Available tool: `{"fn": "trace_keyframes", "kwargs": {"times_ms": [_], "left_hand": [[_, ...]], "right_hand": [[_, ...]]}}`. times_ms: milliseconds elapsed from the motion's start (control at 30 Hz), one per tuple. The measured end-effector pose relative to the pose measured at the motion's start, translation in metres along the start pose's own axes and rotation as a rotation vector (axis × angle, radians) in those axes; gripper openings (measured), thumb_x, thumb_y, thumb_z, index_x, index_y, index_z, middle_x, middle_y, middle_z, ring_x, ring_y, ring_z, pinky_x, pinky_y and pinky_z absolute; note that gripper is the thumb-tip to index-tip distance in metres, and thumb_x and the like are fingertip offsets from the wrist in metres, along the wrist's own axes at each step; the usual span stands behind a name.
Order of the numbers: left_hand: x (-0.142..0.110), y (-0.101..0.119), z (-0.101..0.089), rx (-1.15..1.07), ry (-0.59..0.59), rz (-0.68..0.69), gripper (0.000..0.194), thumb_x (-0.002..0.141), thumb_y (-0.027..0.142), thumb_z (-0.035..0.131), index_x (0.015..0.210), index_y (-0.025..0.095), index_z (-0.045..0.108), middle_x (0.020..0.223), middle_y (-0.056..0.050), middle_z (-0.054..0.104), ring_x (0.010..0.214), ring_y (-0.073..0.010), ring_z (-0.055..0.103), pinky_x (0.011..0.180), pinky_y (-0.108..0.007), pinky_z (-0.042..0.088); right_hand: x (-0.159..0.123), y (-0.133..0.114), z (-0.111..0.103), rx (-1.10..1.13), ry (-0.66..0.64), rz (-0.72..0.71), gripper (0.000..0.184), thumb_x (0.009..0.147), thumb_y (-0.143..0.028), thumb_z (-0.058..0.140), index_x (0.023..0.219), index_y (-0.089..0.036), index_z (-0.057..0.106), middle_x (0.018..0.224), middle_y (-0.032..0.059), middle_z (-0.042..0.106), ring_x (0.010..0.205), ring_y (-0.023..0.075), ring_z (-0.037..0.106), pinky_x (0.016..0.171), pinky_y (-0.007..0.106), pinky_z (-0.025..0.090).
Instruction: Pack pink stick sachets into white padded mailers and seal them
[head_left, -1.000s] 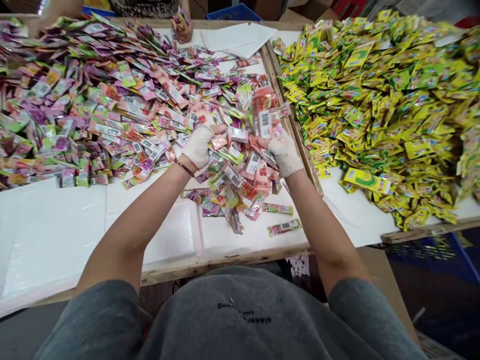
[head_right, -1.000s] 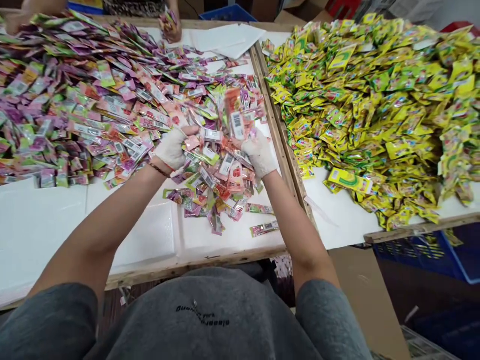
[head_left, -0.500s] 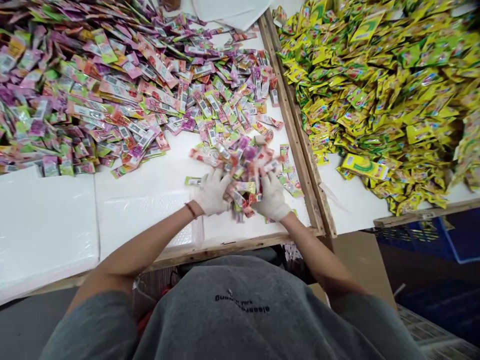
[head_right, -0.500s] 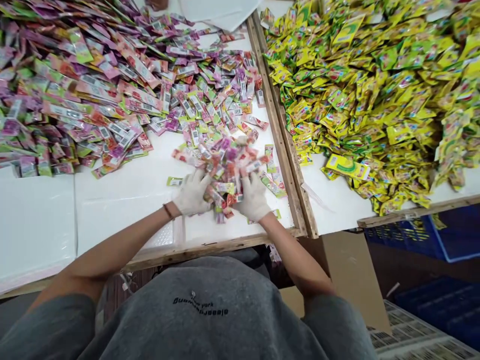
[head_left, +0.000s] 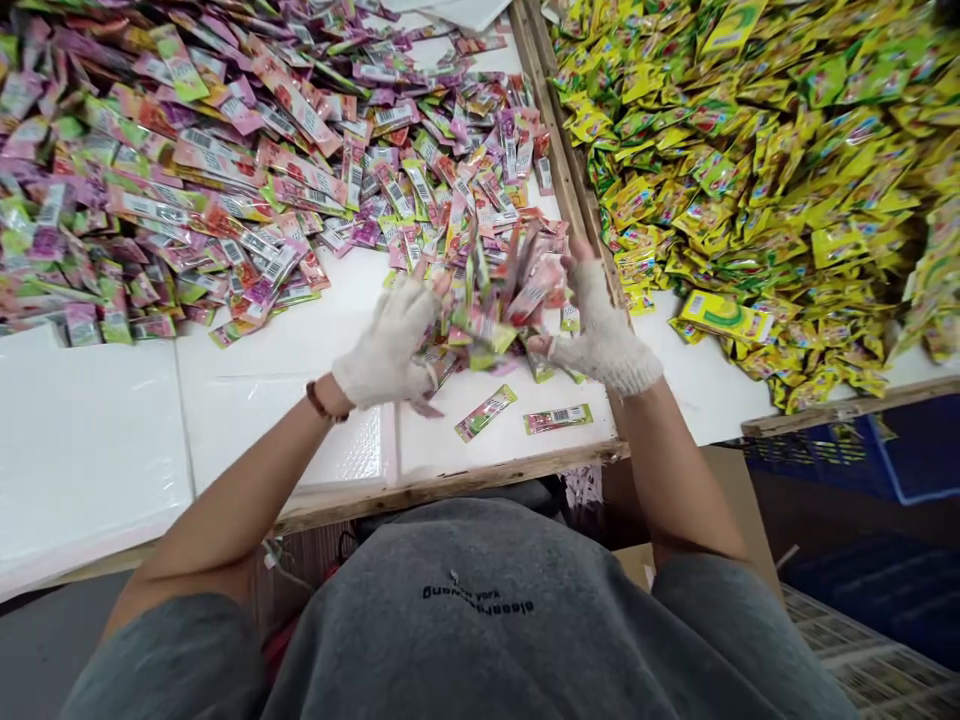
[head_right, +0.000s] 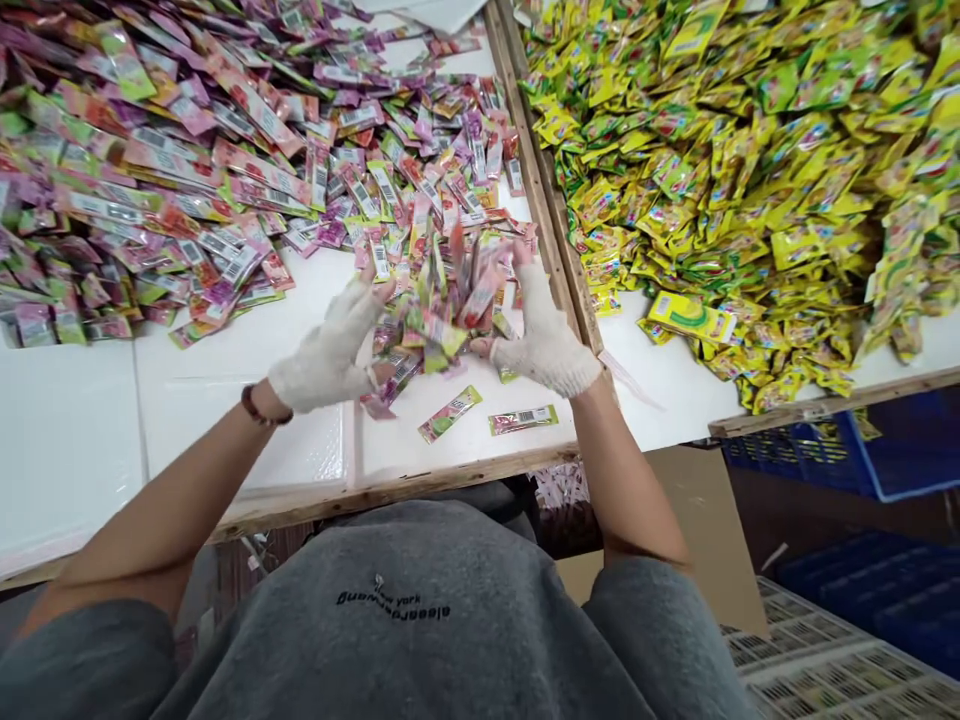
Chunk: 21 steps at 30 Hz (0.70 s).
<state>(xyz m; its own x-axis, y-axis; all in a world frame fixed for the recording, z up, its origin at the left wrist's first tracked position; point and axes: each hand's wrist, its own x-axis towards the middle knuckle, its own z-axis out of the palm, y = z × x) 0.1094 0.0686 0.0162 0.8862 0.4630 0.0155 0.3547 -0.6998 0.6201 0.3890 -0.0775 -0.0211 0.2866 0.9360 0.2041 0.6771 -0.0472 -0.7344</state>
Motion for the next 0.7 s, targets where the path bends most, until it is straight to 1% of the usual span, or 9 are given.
{"fn": "trace_keyframes", "kwargs": {"times_ms": [67,133,233,333,400,467,567,633,700], "left_hand": [[-0.029,-0.008,0.037,0.105,0.033,-0.071,0.096,0.089,0.046,0.069,0.17,0.015,0.029,0.169,-0.026,0.038,0.163,-0.0504,0.023,0.126,-0.075,0.023],[-0.044,-0.016,0.072,0.203,-0.018,-0.14,0.089,0.093,0.054,0.064,0.167,0.013,0.037,0.167,-0.03,0.04,0.161,-0.0526,0.024,0.126,-0.076,0.02],[-0.037,-0.031,0.095,0.313,-0.096,-0.149,0.077,0.095,0.055,0.061,0.16,0.016,0.05,0.167,-0.027,0.042,0.161,-0.0515,0.026,0.128,-0.075,0.011],[-0.013,-0.052,0.076,0.325,-0.125,-0.081,0.074,0.089,0.055,0.067,0.153,0.019,0.057,0.165,-0.024,0.046,0.16,-0.0505,0.029,0.127,-0.074,0.012],[-0.005,-0.06,0.052,0.272,-0.108,-0.025,0.068,0.086,0.055,0.068,0.143,0.018,0.064,0.157,-0.024,0.054,0.155,-0.0474,0.037,0.126,-0.068,0.023],[-0.008,-0.061,0.028,0.204,-0.003,-0.046,0.054,0.089,0.056,0.062,0.126,0.017,0.07,0.139,-0.022,0.065,0.142,-0.0409,0.053,0.117,-0.056,0.041],[-0.029,-0.048,0.007,0.191,0.153,-0.305,0.041,0.099,0.054,0.046,0.095,0.021,0.07,0.102,-0.014,0.071,0.102,-0.031,0.069,0.09,-0.042,0.052],[-0.043,-0.037,0.005,0.25,0.086,-0.499,0.042,0.099,0.056,0.045,0.084,0.023,0.065,0.087,-0.011,0.069,0.087,-0.0293,0.068,0.079,-0.039,0.05],[-0.051,-0.027,0.012,0.321,-0.069,-0.629,0.04,0.094,0.062,0.055,0.085,0.023,0.064,0.086,-0.011,0.071,0.086,-0.0318,0.07,0.073,-0.039,0.049]], "right_hand": [[-0.029,0.012,0.017,-0.117,-0.065,0.006,0.102,0.085,-0.057,0.078,0.169,-0.022,0.031,0.164,0.0193,0.046,0.156,0.0399,0.041,0.126,0.065,0.039],[-0.048,0.026,0.045,-0.255,-0.117,0.072,0.096,0.088,-0.056,0.074,0.167,-0.018,0.035,0.163,0.0244,0.045,0.154,0.0448,0.041,0.124,0.071,0.036],[-0.047,0.042,0.079,-0.455,-0.183,0.13,0.083,0.092,-0.054,0.071,0.163,-0.021,0.043,0.168,0.024,0.042,0.156,0.0507,0.035,0.122,0.078,0.027],[-0.019,0.053,0.077,-0.524,-0.205,0.132,0.078,0.093,-0.05,0.07,0.161,-0.022,0.046,0.167,0.0224,0.045,0.154,0.0495,0.036,0.121,0.076,0.028],[-0.003,0.054,0.058,-0.514,-0.154,0.148,0.076,0.09,-0.048,0.072,0.157,-0.019,0.05,0.161,0.0229,0.05,0.151,0.0485,0.041,0.119,0.074,0.032],[0.001,0.048,0.038,-0.461,-0.074,0.108,0.067,0.088,-0.041,0.073,0.148,-0.016,0.059,0.153,0.0236,0.056,0.145,0.0458,0.048,0.118,0.069,0.038],[-0.02,0.029,0.027,-0.246,-0.137,-0.083,0.036,0.094,-0.027,0.063,0.129,-0.02,0.072,0.13,0.0161,0.07,0.121,0.0329,0.064,0.105,0.053,0.053],[-0.043,0.013,0.036,-0.102,-0.328,-0.214,0.026,0.098,-0.021,0.056,0.115,-0.024,0.076,0.113,0.0096,0.074,0.101,0.0252,0.068,0.091,0.043,0.058],[-0.064,-0.001,0.055,-0.089,-0.49,-0.297,0.02,0.096,-0.02,0.063,0.108,-0.025,0.077,0.108,0.008,0.074,0.096,0.0235,0.068,0.086,0.04,0.057]]}}
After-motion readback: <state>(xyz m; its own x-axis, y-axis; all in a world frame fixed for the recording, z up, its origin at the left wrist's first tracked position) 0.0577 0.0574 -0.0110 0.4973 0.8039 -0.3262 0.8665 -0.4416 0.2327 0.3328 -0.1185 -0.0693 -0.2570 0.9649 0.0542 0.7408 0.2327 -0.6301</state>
